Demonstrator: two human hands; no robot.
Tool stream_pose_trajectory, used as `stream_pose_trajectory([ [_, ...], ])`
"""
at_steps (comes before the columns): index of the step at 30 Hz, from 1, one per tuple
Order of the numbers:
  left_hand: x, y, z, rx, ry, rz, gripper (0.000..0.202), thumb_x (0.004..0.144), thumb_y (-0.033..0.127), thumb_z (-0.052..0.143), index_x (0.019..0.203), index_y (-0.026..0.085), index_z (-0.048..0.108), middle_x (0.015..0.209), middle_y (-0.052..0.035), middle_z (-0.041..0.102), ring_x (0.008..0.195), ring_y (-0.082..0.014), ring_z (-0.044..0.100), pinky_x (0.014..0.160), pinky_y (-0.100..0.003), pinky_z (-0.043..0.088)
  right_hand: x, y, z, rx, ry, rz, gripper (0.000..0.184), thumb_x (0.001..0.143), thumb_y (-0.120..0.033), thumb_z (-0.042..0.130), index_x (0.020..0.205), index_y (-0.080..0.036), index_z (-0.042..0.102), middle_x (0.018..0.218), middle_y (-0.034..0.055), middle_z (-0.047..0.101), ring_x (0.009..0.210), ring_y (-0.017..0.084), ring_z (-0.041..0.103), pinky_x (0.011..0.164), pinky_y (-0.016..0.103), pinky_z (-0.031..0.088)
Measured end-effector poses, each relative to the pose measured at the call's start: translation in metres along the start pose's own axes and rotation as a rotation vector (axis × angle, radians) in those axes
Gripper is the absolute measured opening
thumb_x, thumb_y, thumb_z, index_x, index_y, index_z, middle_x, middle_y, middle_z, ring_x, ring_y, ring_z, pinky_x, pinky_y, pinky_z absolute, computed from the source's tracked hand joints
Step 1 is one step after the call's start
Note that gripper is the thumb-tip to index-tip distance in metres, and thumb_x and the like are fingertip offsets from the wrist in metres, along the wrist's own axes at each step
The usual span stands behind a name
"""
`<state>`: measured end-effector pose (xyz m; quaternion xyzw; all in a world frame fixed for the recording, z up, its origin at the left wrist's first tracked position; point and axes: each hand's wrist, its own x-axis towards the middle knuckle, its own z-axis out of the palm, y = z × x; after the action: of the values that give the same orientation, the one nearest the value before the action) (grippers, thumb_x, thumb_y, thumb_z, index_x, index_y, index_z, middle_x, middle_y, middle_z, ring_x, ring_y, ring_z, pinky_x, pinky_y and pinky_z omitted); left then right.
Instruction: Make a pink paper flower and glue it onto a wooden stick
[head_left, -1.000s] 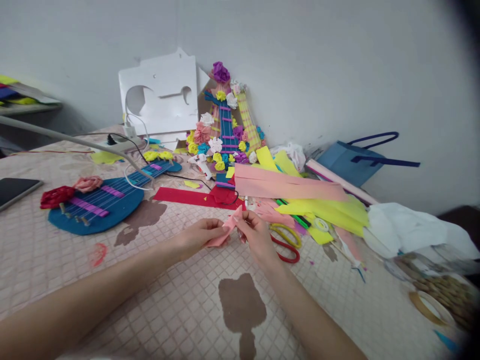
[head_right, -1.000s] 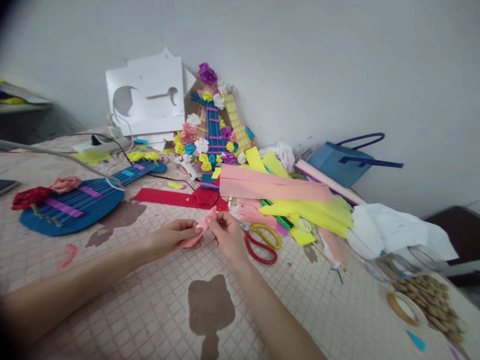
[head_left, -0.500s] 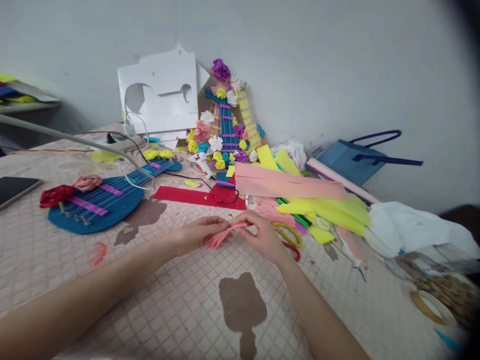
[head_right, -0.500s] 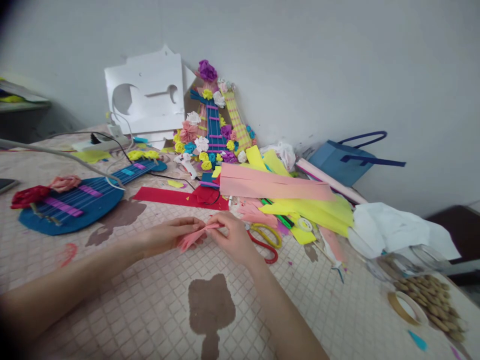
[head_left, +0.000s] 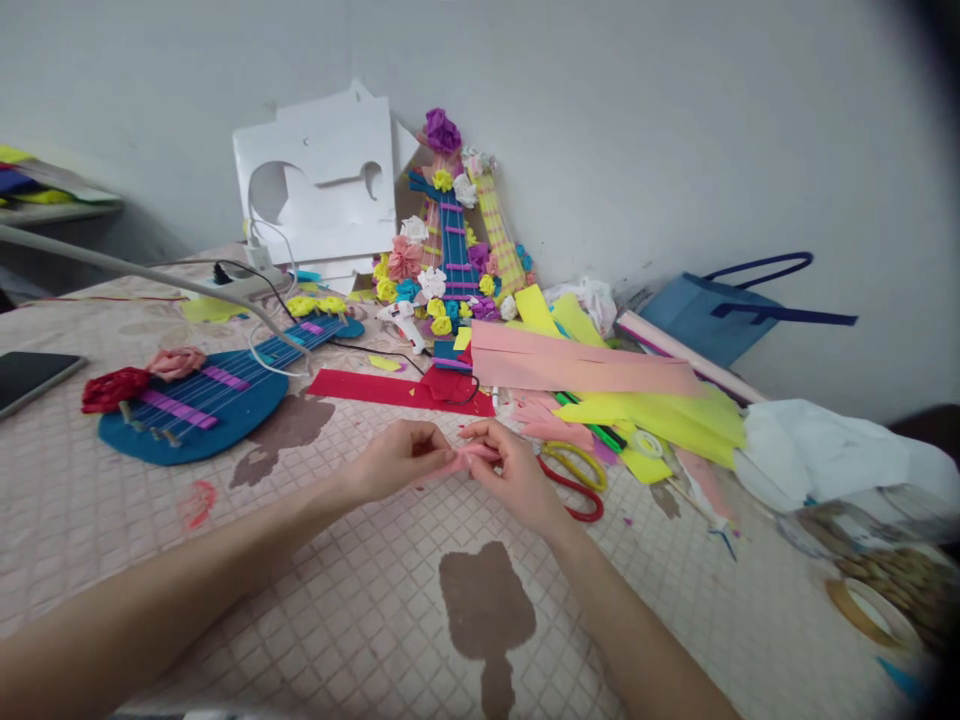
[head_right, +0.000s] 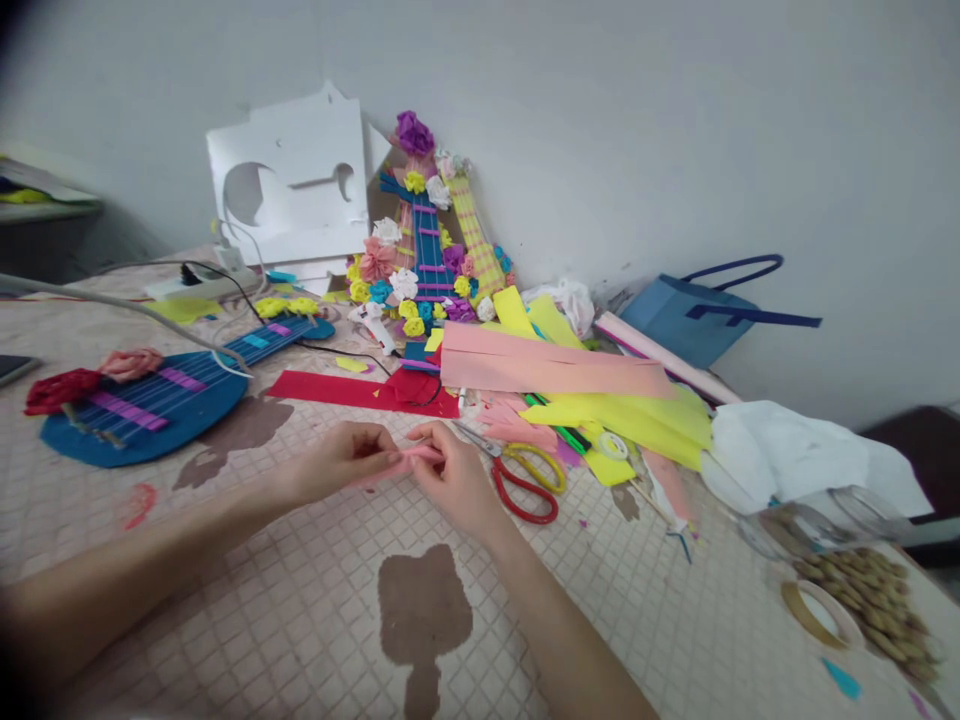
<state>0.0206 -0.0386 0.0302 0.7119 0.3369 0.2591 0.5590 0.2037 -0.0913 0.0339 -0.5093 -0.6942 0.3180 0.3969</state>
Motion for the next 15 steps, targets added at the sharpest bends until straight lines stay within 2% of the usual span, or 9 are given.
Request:
stream_pose_trajectory([
  [5, 0.001, 0.002, -0.005, 0.028, -0.078, -0.04, 0.037, 0.08, 0.05, 0.055, 0.071, 0.014, 0.052, 0.056, 0.0045, 0.042, 0.051, -0.0073, 0.036, 0.045, -0.019, 0.025, 0.0, 0.004, 0.003, 0.103, -0.02, 0.05, 0.024, 0.081, -0.016, 0.048, 0.104, -0.022, 0.052, 0.075, -0.0033, 0.057, 0.06, 0.009, 0.05, 0.055, 0.021, 0.038],
  [8, 0.001, 0.002, -0.008, 0.044, -0.137, -0.087, 0.043, 0.084, 0.056, 0.046, 0.075, 0.014, 0.053, 0.06, 0.0028, 0.046, 0.053, -0.0086, 0.039, 0.046, -0.02, 0.026, 0.0, 0.005, 0.005, 0.15, -0.025, 0.077, 0.021, 0.082, -0.019, 0.048, 0.103, -0.021, 0.052, 0.072, -0.0043, 0.055, 0.056, 0.008, 0.046, 0.052, 0.02, 0.035],
  [15, 0.003, -0.007, -0.005, 0.067, -0.154, -0.113, 0.044, 0.076, 0.057, 0.058, 0.071, 0.013, 0.057, 0.06, 0.0007, 0.053, 0.054, -0.0098, 0.045, 0.049, -0.021, 0.03, -0.001, 0.006, 0.008, 0.207, -0.032, 0.137, 0.023, 0.079, -0.018, 0.048, 0.101, -0.021, 0.052, 0.072, -0.0041, 0.055, 0.054, 0.009, 0.049, 0.051, 0.022, 0.039],
])
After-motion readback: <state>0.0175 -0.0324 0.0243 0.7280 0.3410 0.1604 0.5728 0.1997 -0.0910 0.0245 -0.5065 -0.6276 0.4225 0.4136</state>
